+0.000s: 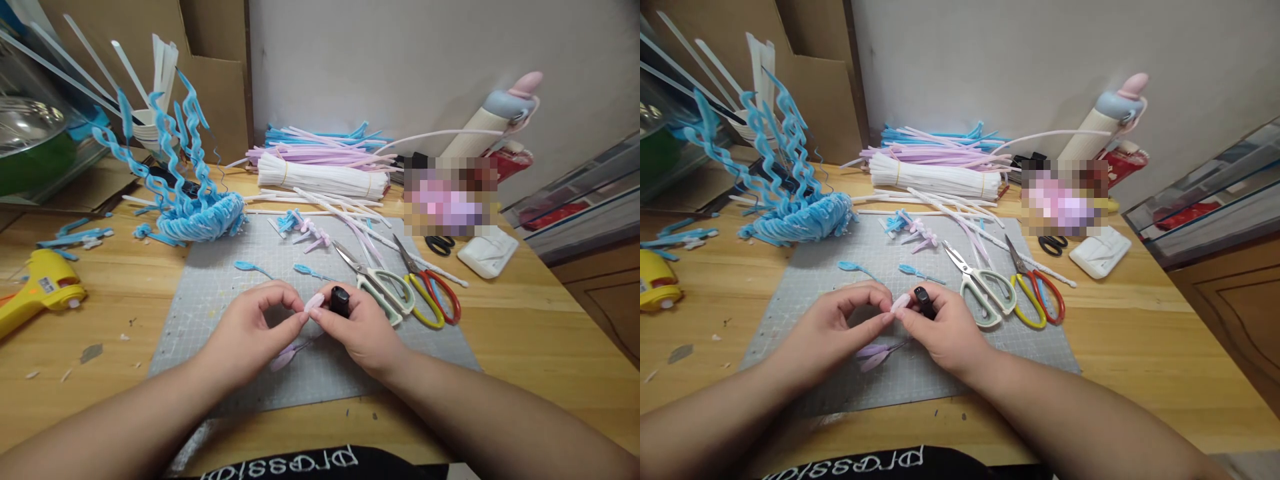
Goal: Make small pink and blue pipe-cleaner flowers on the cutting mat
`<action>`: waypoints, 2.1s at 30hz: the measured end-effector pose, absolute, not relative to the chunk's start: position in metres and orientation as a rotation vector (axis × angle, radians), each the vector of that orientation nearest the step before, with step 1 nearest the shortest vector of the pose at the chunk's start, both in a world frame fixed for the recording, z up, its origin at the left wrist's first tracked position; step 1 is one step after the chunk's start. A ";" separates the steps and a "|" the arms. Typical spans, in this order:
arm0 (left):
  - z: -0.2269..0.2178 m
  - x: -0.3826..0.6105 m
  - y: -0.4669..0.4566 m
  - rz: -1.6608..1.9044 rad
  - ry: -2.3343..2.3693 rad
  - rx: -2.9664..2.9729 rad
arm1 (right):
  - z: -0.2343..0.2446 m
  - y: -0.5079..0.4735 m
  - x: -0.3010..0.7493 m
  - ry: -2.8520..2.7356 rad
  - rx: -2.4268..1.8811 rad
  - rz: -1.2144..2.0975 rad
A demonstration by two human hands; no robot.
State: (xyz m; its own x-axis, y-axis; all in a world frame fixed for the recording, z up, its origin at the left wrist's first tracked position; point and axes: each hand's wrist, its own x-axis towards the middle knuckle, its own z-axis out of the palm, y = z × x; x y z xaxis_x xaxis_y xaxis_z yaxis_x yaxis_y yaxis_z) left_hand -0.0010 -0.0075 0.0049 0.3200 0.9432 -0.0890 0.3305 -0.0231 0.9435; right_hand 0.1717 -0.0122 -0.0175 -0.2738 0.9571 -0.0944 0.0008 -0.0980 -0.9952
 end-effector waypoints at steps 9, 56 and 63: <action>-0.006 -0.005 -0.008 0.738 1.128 1.313 | -0.019 -0.015 0.170 -1.399 -1.071 1.461; -0.001 -0.006 -0.008 0.707 1.235 1.484 | -0.026 -0.013 0.175 -1.054 -1.025 1.789; -0.005 -0.007 -0.009 0.828 1.206 1.953 | -0.026 -0.013 0.171 -0.964 -1.050 1.832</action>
State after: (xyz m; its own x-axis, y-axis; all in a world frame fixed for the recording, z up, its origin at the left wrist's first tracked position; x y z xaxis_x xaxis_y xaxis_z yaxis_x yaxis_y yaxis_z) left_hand -0.0069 -0.0094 -0.0046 0.3661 0.9166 0.1606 0.4787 -0.3335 0.8122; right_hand 0.1708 -0.0131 -0.0263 -0.3379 0.8932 -0.2968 -0.2616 -0.3920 -0.8820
